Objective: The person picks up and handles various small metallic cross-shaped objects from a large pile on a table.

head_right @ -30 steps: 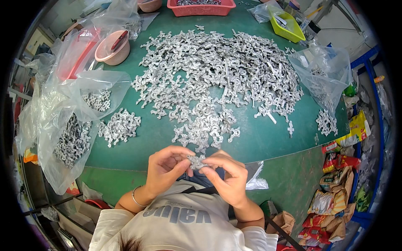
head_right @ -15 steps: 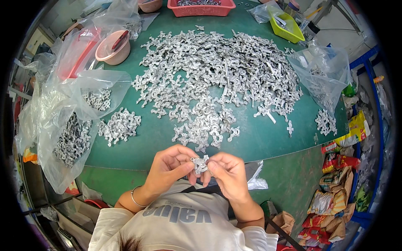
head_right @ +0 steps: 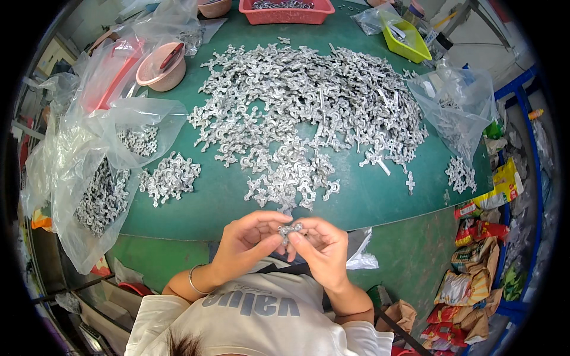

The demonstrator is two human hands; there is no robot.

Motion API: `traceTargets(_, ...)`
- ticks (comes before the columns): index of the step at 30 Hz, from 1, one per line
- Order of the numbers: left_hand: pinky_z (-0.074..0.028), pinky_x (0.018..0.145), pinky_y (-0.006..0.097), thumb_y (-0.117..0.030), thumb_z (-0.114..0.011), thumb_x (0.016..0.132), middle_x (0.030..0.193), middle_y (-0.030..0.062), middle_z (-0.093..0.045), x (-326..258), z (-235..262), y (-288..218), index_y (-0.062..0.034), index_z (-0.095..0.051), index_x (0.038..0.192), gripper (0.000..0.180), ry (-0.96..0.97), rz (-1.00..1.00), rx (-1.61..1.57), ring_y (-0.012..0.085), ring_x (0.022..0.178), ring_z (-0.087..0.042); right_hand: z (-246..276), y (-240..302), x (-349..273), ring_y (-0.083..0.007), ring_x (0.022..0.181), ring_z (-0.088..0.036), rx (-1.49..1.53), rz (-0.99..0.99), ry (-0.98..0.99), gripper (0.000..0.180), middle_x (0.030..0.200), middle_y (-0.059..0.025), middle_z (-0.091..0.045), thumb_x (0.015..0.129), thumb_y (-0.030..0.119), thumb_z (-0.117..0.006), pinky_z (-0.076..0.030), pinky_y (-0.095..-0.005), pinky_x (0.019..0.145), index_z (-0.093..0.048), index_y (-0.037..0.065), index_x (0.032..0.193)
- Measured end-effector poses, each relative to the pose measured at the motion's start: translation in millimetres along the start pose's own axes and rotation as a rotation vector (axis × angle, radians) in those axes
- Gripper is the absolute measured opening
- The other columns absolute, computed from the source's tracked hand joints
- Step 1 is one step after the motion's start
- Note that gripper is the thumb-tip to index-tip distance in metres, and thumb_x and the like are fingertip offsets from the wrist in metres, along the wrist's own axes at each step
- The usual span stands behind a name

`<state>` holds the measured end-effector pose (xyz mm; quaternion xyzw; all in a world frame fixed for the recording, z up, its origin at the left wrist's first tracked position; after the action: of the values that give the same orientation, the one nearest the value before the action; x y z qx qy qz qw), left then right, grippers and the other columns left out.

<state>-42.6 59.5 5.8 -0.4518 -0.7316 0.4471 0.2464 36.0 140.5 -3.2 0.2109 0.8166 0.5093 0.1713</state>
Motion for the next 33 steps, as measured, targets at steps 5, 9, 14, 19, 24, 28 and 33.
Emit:
traceTargets(5, -0.045, 0.06, 0.023, -0.001, -0.049, 0.085, 0.08, 0.0084, -0.058, 4.6, 13.9, 9.0, 0.0052, -0.055, 0.098, 0.016, -0.05, 0.077, -0.07, 0.0101, 0.067, -0.053, -4.1, -2.4, -0.6, -0.0169, 0.069, -0.058, -0.011, -0.042, 0.032, 0.02, 0.084, -0.0142, -0.06, 0.082, -0.001, -0.052, -0.048, -0.0243, 0.053, -0.053, -0.007, 0.102)
traceTargets(9, -0.045, 0.058, 0.023, -0.005, -0.047, 0.087, 0.076, 0.0075, -0.057, 6.2, 14.0, 11.0, 0.0052, -0.054, 0.098, 0.017, -0.026, 0.137, -0.145, 0.0104, 0.064, -0.052, -3.9, -6.5, -2.7, -0.018, 0.07, -0.058, 0.063, -0.119, 0.056, 0.024, 0.086, -0.016, -0.059, 0.082, 0.001, -0.053, -0.049, -0.0244, 0.05, -0.052, -0.007, 0.105)
traceTargets(14, -0.043, 0.057, 0.024, -0.012, -0.046, 0.088, 0.071, 0.0057, -0.055, 6.0, 12.9, 21.5, 0.0034, -0.054, 0.098, 0.019, -0.021, 0.26, -0.325, 0.011, 0.061, -0.051, -9.5, -11.0, 1.0, -0.0191, 0.07, -0.057, 0.228, -0.146, 0.137, 0.025, 0.086, -0.0182, -0.058, 0.081, 0.004, -0.055, -0.05, -0.0247, 0.049, -0.051, -0.007, 0.104)
traceTargets(19, -0.044, 0.061, 0.021, -0.015, -0.047, 0.089, 0.075, 0.0026, -0.055, 5.5, 9.0, 22.1, 0.0011, -0.054, 0.099, 0.02, 0.06, 0.269, -0.462, 0.0079, 0.066, -0.052, -11.6, -12.4, 2.5, -0.0191, 0.07, -0.058, 0.285, -0.154, 0.119, 0.023, 0.085, -0.0176, -0.059, 0.081, 0.002, -0.054, -0.05, -0.0249, 0.049, -0.051, -0.006, 0.102)
traceTargets(24, -0.044, 0.064, 0.022, -0.012, -0.047, 0.089, 0.076, 0.0032, -0.055, 5.7, 16.8, 21.0, 0.002, -0.052, 0.105, 0.023, -0.036, 0.206, -0.304, 0.0085, 0.068, -0.052, -6.9, -7.7, 1.2, -0.0193, 0.072, -0.06, 0.083, -0.061, 0.027, 0.02, 0.083, -0.0163, -0.06, 0.079, -0.004, -0.054, -0.051, -0.0253, 0.052, -0.054, -0.007, 0.098)
traceTargets(28, -0.044, 0.065, 0.023, -0.006, -0.048, 0.086, 0.076, 0.0041, -0.056, 4.2, 15.2, 7.9, 0.003, -0.052, 0.106, 0.022, -0.024, 0.119, -0.202, 0.0091, 0.07, -0.052, -4.1, -4.8, -0.8, -0.0194, 0.074, -0.061, -0.02, 0.007, -0.013, 0.02, 0.083, -0.0158, -0.06, 0.076, -0.008, -0.055, -0.051, -0.0253, 0.055, -0.055, -0.008, 0.097)
traceTargets(33, -0.044, 0.064, 0.023, -0.004, -0.051, 0.085, 0.079, 0.0046, -0.057, 4.7, 16.3, 6.0, 0.0025, -0.053, 0.105, 0.021, -0.032, 0.076, -0.117, 0.0088, 0.069, -0.053, -3.8, -7.8, -2.2, -0.0181, 0.072, -0.06, -0.064, 0.006, -0.024, 0.022, 0.083, -0.0152, -0.06, 0.075, -0.009, -0.057, -0.051, -0.0247, 0.058, -0.055, -0.008, 0.097)
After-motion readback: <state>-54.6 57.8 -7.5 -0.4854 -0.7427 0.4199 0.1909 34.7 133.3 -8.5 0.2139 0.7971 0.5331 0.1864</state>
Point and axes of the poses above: each hand's wrist, its own x-axis towards the middle knuckle, its own z-axis out of the back of the hand, y = z × x, the point moved 8 cm from there along x, towards the middle knuckle
